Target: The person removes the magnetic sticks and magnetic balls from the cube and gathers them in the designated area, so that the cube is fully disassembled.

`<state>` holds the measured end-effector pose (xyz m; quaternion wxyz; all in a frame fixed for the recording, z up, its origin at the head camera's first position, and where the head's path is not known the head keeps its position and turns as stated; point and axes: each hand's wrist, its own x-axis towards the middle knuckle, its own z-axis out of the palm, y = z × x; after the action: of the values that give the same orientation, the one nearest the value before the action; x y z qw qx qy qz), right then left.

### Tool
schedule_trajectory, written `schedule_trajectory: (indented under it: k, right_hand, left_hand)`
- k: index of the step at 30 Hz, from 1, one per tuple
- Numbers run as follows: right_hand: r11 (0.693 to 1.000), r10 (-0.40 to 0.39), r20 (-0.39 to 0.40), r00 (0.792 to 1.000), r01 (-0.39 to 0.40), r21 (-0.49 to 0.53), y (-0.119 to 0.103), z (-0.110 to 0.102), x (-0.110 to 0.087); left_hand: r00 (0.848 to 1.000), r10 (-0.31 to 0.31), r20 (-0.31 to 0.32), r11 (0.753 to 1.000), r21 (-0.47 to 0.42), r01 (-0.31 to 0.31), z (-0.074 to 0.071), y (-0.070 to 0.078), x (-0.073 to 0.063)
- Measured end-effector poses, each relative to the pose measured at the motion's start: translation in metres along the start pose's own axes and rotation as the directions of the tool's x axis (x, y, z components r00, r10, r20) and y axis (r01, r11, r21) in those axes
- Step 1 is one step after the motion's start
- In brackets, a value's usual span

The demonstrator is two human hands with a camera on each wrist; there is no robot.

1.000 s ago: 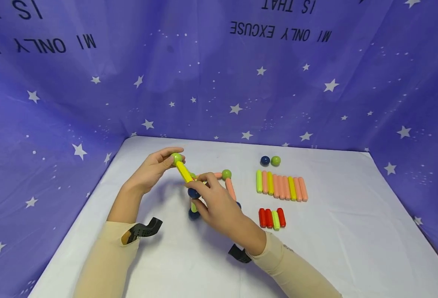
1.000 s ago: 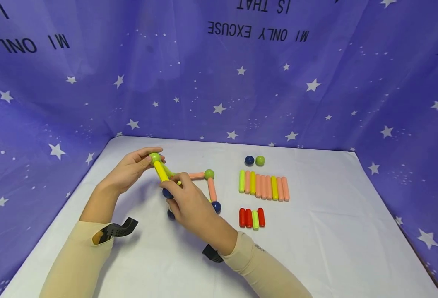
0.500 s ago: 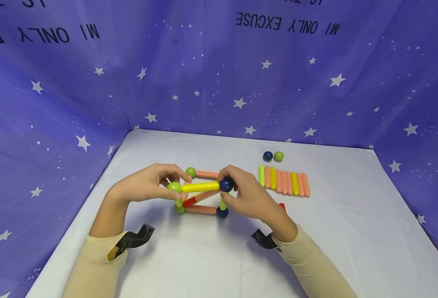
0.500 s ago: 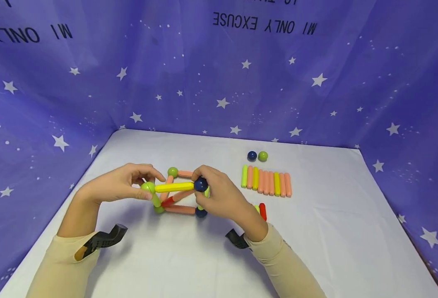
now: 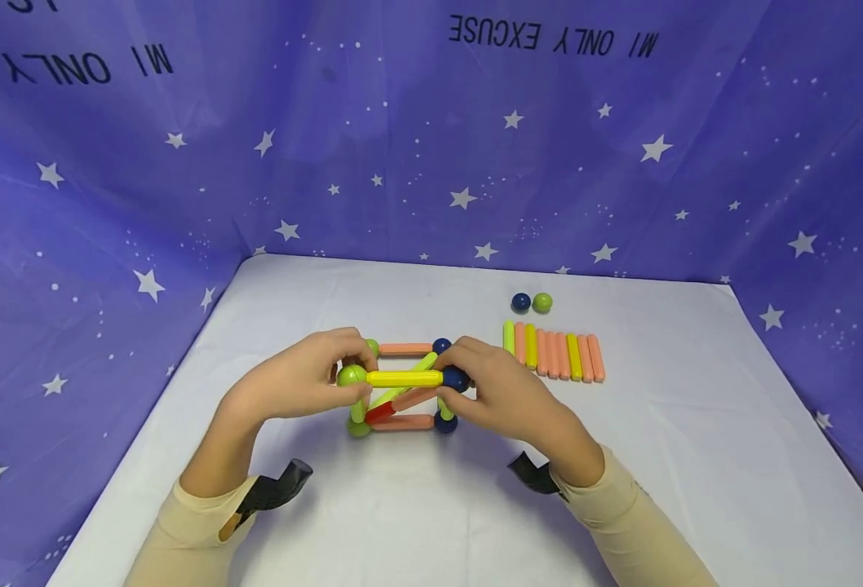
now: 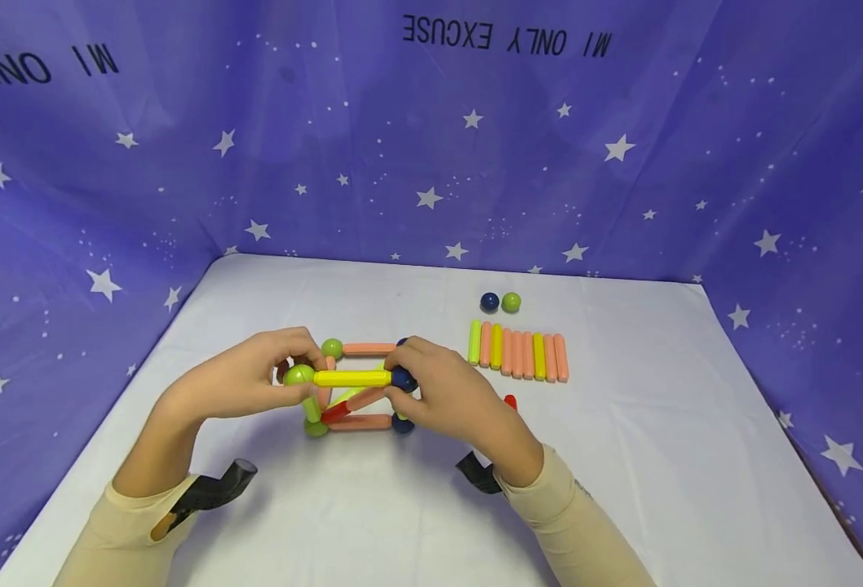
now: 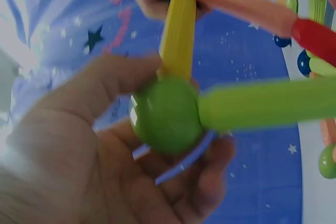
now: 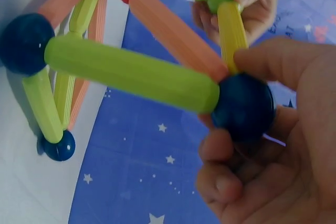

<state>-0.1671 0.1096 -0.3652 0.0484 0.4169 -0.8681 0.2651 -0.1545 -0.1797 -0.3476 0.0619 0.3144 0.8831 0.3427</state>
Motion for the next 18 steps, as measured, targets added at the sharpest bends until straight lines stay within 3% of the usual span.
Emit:
schedule_trajectory:
  k: [4, 7, 18]
  right_hand:
    - [0.998, -0.023, -0.029, 0.999, 0.021, -0.058, -0.008, 0.003, 0.001]
    - [0.999, -0.020, -0.035, 0.999, 0.018, -0.051, -0.015, 0.007, 0.001]
    - [0.998, -0.042, -0.062, 0.997, 0.039, -0.053, -0.018, 0.012, 0.001]
  left_hand:
    - [0.999, 0.015, -0.048, 0.980, 0.199, -0.005, 0.005, 0.014, -0.001]
    - [0.998, 0.013, -0.057, 0.959, 0.283, 0.004, 0.006, 0.019, -0.004]
    - [0.998, -0.007, -0.067, 0.942, 0.333, 0.029, 0.003, 0.023, -0.009]
